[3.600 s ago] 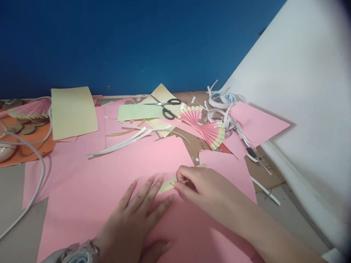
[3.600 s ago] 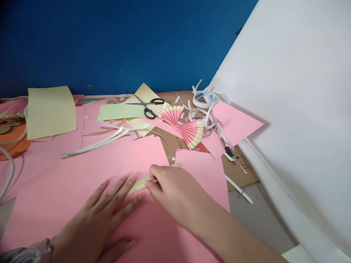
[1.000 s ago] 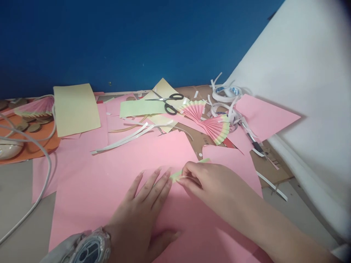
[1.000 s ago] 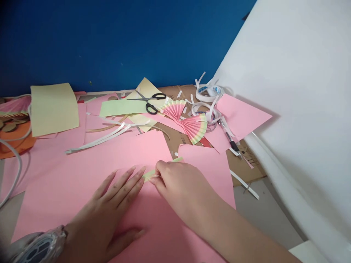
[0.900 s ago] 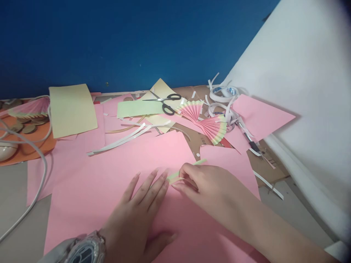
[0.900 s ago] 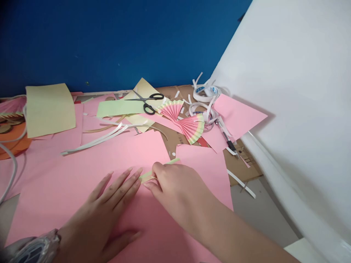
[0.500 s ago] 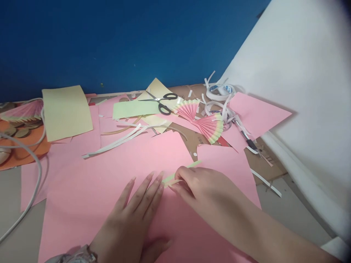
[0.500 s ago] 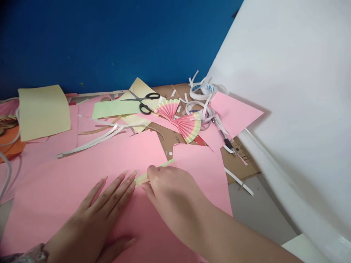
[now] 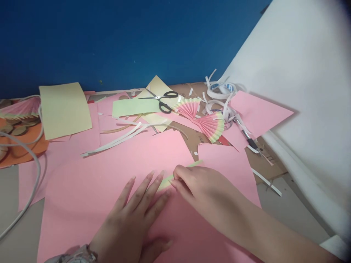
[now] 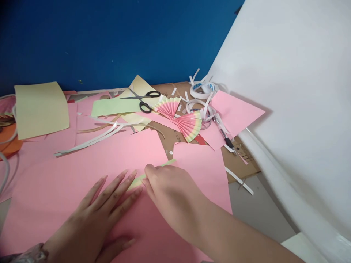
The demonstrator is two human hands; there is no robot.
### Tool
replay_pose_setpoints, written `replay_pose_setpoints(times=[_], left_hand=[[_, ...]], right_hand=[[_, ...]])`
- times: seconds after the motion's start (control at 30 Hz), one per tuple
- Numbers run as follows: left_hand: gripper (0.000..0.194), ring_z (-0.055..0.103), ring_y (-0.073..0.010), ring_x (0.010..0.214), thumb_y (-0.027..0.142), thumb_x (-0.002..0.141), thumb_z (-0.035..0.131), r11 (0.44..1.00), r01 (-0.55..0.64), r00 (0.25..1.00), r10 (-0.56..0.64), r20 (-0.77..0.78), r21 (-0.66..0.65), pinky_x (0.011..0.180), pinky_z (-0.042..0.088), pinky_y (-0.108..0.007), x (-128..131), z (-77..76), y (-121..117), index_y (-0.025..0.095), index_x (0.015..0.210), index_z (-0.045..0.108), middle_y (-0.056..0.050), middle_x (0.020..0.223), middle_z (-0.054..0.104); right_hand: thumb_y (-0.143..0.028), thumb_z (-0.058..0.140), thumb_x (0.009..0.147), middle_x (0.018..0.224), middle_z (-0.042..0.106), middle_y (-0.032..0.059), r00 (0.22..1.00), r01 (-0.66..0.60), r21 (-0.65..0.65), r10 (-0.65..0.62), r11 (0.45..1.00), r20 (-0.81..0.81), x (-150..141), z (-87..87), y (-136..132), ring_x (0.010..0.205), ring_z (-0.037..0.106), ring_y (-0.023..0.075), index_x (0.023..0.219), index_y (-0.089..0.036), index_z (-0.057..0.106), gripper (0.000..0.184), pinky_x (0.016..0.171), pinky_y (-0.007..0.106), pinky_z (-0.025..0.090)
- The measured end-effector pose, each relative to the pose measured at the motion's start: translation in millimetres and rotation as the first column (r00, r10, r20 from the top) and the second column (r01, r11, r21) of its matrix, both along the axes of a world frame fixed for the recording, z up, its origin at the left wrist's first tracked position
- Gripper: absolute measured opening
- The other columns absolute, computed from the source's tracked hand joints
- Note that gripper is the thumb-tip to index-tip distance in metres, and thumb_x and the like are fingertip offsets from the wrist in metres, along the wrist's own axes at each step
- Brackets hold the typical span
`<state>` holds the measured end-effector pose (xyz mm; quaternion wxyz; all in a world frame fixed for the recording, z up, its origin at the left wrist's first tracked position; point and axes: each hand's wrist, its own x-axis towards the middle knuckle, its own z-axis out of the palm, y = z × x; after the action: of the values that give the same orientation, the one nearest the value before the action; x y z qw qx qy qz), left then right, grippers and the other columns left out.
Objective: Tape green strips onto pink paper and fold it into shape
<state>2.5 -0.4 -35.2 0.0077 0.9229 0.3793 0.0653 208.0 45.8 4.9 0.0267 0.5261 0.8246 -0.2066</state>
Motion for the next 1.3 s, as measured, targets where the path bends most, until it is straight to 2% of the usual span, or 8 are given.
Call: replay_pose_setpoints(times=[0.13,0.47,0.7,0.93,1.07,1.17,1.3], left_hand=[[0.071,0.026,-0.0278,0.133,0.06,0.082,0.038,1.0,-0.011,1.0,0.011,0.003,-0.005,0.107,0.009,-0.045,1.0,-0.2,-0.2,0.016,0.139,0.033,-0.011,0.145,0.031],[0.067,0.036,-0.0281,0.128,0.059,0.083,0.038,1.0,-0.005,1.0,0.005,0.011,0.01,0.107,0.01,-0.044,2.6,6.9,2.6,0.012,0.131,0.046,-0.012,0.14,0.04],[0.076,0.029,-0.029,0.132,0.061,0.08,0.039,0.999,-0.003,1.0,0.003,-0.008,-0.036,0.108,0.01,-0.043,5.5,6.0,6.1,0.009,0.136,0.038,-0.012,0.145,0.03],[0.076,0.027,-0.0282,0.133,0.061,0.08,0.039,0.997,-0.036,0.999,0.037,0.017,-0.067,0.109,0.01,-0.04,7.5,5.8,4.2,0.01,0.136,0.038,-0.011,0.145,0.031],[0.077,0.025,-0.0292,0.134,0.063,0.08,0.039,0.995,-0.061,0.998,0.062,0.007,-0.075,0.109,0.01,-0.044,8.5,4.5,3.3,0.009,0.135,0.039,-0.013,0.145,0.03],[0.079,0.025,-0.03,0.134,0.063,0.081,0.035,0.999,-0.007,1.0,0.007,-0.016,-0.04,0.108,0.009,-0.044,7.3,4.5,5.1,0.007,0.136,0.037,-0.014,0.145,0.029],[0.078,0.029,-0.0305,0.132,0.063,0.083,0.033,1.0,0.009,0.999,-0.009,-0.048,0.004,0.108,0.011,-0.043,5.6,6.4,7.2,0.005,0.134,0.04,-0.016,0.144,0.032]], right_hand=[[-0.021,0.039,0.09,0.052,0.041,-0.0055,1.0,-0.011,0.019,0.011,1.0,-0.002,-2.2,2.0,2.1,0.046,0.036,0.0101,0.064,-0.02,0.029,0.028,0.045,0.027,0.014],[-0.019,0.044,0.086,0.053,0.042,-0.0062,0.999,0.019,-0.028,-0.02,0.999,-0.038,-5.3,4.0,5.6,0.048,0.034,0.01,0.063,-0.02,0.031,0.026,0.046,0.026,0.016],[-0.018,0.045,0.085,0.055,0.045,-0.0058,0.998,0.046,-0.028,-0.047,0.999,-0.036,-7.5,2.8,5.7,0.05,0.037,0.0105,0.065,-0.02,0.035,0.022,0.048,0.025,0.019],[-0.029,0.042,0.089,0.054,0.049,-0.005,0.993,0.116,-0.106,-0.118,0.988,-0.019,0.4,15.9,8.7,0.047,0.039,0.0103,0.063,-0.02,0.041,0.028,0.044,0.024,0.019],[-0.031,0.045,0.087,0.051,0.047,-0.0046,0.985,0.173,-0.126,-0.172,0.977,0.016,5.5,21.6,14.7,0.045,0.039,0.0103,0.062,-0.02,0.041,0.028,0.042,0.025,0.019],[-0.029,0.046,0.087,0.055,0.05,-0.0042,0.99,0.136,-0.147,-0.141,0.98,-0.022,9.8,22.2,19.8,0.049,0.042,0.0104,0.062,-0.02,0.042,0.026,0.043,0.025,0.021],[-0.023,0.044,0.088,0.061,0.051,-0.004,0.991,0.111,-0.081,-0.116,0.991,-0.061,13.8,17.9,22.4,0.055,0.043,0.0106,0.062,-0.019,0.042,0.026,0.047,0.025,0.022]])
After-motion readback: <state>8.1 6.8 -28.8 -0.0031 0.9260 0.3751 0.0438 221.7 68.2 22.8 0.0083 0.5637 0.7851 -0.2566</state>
